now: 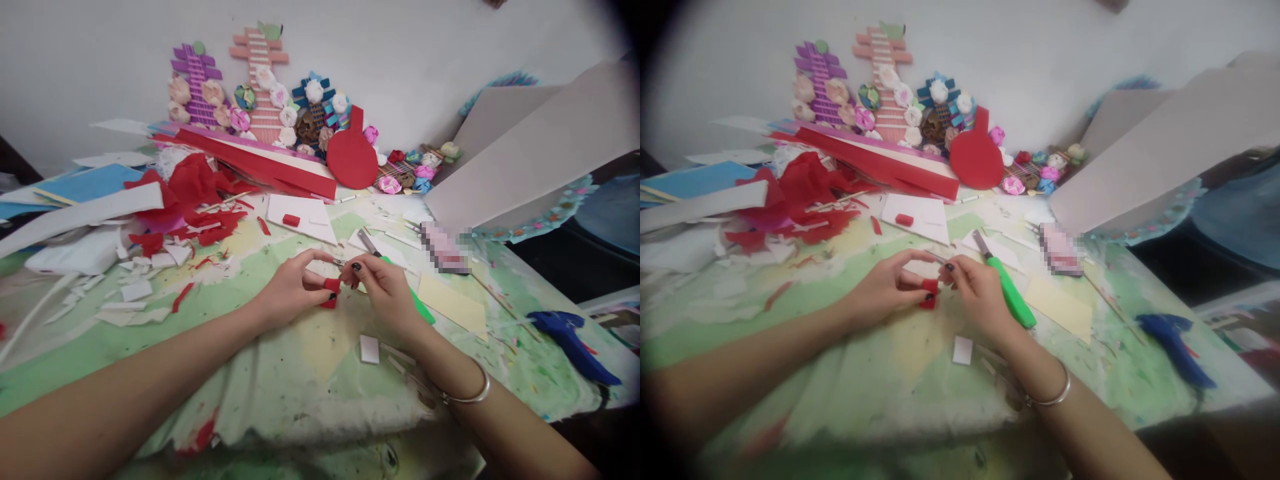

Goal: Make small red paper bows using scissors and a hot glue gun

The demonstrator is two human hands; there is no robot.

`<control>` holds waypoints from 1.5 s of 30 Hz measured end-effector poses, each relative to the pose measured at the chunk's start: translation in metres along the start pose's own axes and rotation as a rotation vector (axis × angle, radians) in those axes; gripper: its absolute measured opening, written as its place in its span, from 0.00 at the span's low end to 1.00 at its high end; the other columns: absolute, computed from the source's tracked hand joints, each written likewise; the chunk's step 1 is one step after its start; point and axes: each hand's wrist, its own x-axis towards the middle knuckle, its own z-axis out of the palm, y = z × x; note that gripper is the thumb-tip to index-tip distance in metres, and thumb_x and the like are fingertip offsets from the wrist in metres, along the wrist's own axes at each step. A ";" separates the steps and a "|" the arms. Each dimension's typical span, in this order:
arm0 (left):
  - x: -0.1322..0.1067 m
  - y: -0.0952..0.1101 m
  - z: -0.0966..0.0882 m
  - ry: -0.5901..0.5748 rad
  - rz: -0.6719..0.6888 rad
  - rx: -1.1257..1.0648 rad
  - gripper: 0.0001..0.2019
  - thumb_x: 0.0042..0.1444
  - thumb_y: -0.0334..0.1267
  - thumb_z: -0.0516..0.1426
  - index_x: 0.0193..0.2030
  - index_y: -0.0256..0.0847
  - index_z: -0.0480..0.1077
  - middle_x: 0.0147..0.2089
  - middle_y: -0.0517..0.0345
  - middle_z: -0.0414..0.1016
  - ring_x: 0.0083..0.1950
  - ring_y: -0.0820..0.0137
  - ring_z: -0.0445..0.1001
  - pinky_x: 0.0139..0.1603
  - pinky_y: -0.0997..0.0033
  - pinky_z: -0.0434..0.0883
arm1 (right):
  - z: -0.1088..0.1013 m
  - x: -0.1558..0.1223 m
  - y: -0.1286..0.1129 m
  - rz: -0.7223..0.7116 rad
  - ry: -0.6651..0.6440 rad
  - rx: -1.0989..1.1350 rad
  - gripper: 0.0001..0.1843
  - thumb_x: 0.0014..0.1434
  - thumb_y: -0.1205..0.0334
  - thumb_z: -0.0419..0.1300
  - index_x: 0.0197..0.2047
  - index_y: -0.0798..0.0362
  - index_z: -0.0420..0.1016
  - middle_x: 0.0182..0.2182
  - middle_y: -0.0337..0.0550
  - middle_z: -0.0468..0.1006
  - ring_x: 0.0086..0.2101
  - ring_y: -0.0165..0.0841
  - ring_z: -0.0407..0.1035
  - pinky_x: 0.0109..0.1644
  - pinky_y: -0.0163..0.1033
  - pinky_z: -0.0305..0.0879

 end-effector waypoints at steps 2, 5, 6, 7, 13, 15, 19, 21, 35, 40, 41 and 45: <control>0.000 0.001 0.000 0.024 -0.016 -0.014 0.24 0.46 0.30 0.61 0.51 0.39 0.63 0.34 0.54 0.81 0.36 0.64 0.80 0.39 0.66 0.74 | -0.002 0.001 0.003 0.039 0.092 0.003 0.15 0.65 0.56 0.49 0.31 0.53 0.69 0.24 0.40 0.71 0.26 0.29 0.64 0.32 0.36 0.60; 0.000 0.003 0.001 0.039 -0.025 -0.064 0.24 0.47 0.31 0.61 0.52 0.39 0.62 0.33 0.55 0.81 0.34 0.65 0.80 0.36 0.67 0.75 | -0.003 0.003 0.006 0.098 0.112 0.068 0.12 0.63 0.56 0.52 0.31 0.53 0.69 0.23 0.39 0.71 0.24 0.28 0.62 0.29 0.35 0.59; 0.000 0.003 0.000 0.042 -0.025 -0.080 0.25 0.47 0.31 0.62 0.52 0.39 0.62 0.33 0.56 0.81 0.33 0.65 0.80 0.35 0.68 0.75 | -0.004 0.003 0.007 0.114 0.104 0.103 0.11 0.62 0.57 0.53 0.32 0.53 0.70 0.23 0.39 0.72 0.24 0.28 0.62 0.29 0.35 0.60; 0.001 0.002 0.000 0.045 -0.026 -0.094 0.25 0.47 0.32 0.62 0.53 0.39 0.62 0.33 0.56 0.81 0.33 0.65 0.80 0.33 0.69 0.75 | -0.003 0.003 0.007 0.129 0.099 0.134 0.10 0.60 0.57 0.55 0.32 0.54 0.71 0.24 0.40 0.72 0.24 0.28 0.63 0.29 0.35 0.60; 0.000 0.003 -0.003 0.034 -0.021 -0.138 0.26 0.48 0.35 0.62 0.53 0.40 0.60 0.33 0.57 0.79 0.27 0.70 0.77 0.25 0.73 0.73 | -0.002 0.003 0.005 0.145 0.059 0.245 0.06 0.54 0.60 0.60 0.34 0.54 0.73 0.29 0.42 0.75 0.29 0.30 0.68 0.34 0.37 0.64; -0.001 0.006 -0.002 0.019 -0.015 -0.148 0.25 0.50 0.34 0.61 0.54 0.40 0.59 0.32 0.59 0.77 0.26 0.71 0.76 0.23 0.75 0.71 | -0.001 0.003 0.003 0.140 0.035 0.290 0.08 0.54 0.60 0.61 0.37 0.54 0.73 0.32 0.43 0.75 0.32 0.31 0.69 0.37 0.37 0.65; -0.002 0.008 0.001 -0.028 -0.009 -0.141 0.23 0.52 0.35 0.58 0.54 0.41 0.58 0.32 0.61 0.74 0.20 0.75 0.73 0.19 0.77 0.67 | 0.004 0.002 -0.004 0.182 -0.062 0.326 0.15 0.60 0.53 0.56 0.45 0.53 0.72 0.29 0.39 0.72 0.29 0.28 0.65 0.32 0.34 0.62; -0.002 0.006 0.001 -0.048 0.021 -0.106 0.24 0.50 0.34 0.59 0.54 0.42 0.57 0.32 0.63 0.73 0.19 0.77 0.71 0.20 0.77 0.66 | 0.009 0.000 -0.009 0.191 -0.106 0.282 0.16 0.61 0.50 0.54 0.44 0.53 0.73 0.25 0.37 0.69 0.25 0.27 0.62 0.28 0.33 0.58; 0.001 0.002 -0.006 0.126 0.045 0.092 0.20 0.45 0.29 0.60 0.47 0.39 0.67 0.25 0.61 0.77 0.25 0.72 0.73 0.26 0.76 0.66 | 0.008 0.000 -0.005 0.267 -0.077 0.513 0.08 0.52 0.66 0.61 0.36 0.53 0.80 0.28 0.42 0.79 0.29 0.29 0.70 0.37 0.36 0.66; 0.002 0.009 -0.015 0.240 0.007 0.001 0.12 0.47 0.30 0.60 0.41 0.37 0.70 0.25 0.59 0.78 0.26 0.70 0.76 0.29 0.72 0.72 | 0.005 0.000 -0.009 0.227 -0.062 0.567 0.09 0.51 0.65 0.64 0.38 0.52 0.79 0.31 0.42 0.80 0.31 0.30 0.72 0.40 0.38 0.68; 0.003 0.010 -0.017 0.273 0.012 -0.019 0.11 0.47 0.30 0.61 0.40 0.36 0.70 0.25 0.58 0.79 0.27 0.70 0.76 0.30 0.72 0.73 | 0.005 0.000 -0.009 0.222 -0.061 0.582 0.10 0.51 0.65 0.64 0.39 0.52 0.78 0.32 0.42 0.80 0.31 0.30 0.73 0.40 0.39 0.69; 0.005 0.013 -0.025 0.382 0.032 -0.123 0.12 0.45 0.32 0.64 0.38 0.35 0.70 0.27 0.56 0.80 0.27 0.70 0.77 0.31 0.73 0.75 | 0.005 0.002 -0.008 0.224 -0.024 0.587 0.14 0.50 0.64 0.65 0.43 0.53 0.76 0.33 0.42 0.81 0.31 0.30 0.74 0.41 0.39 0.70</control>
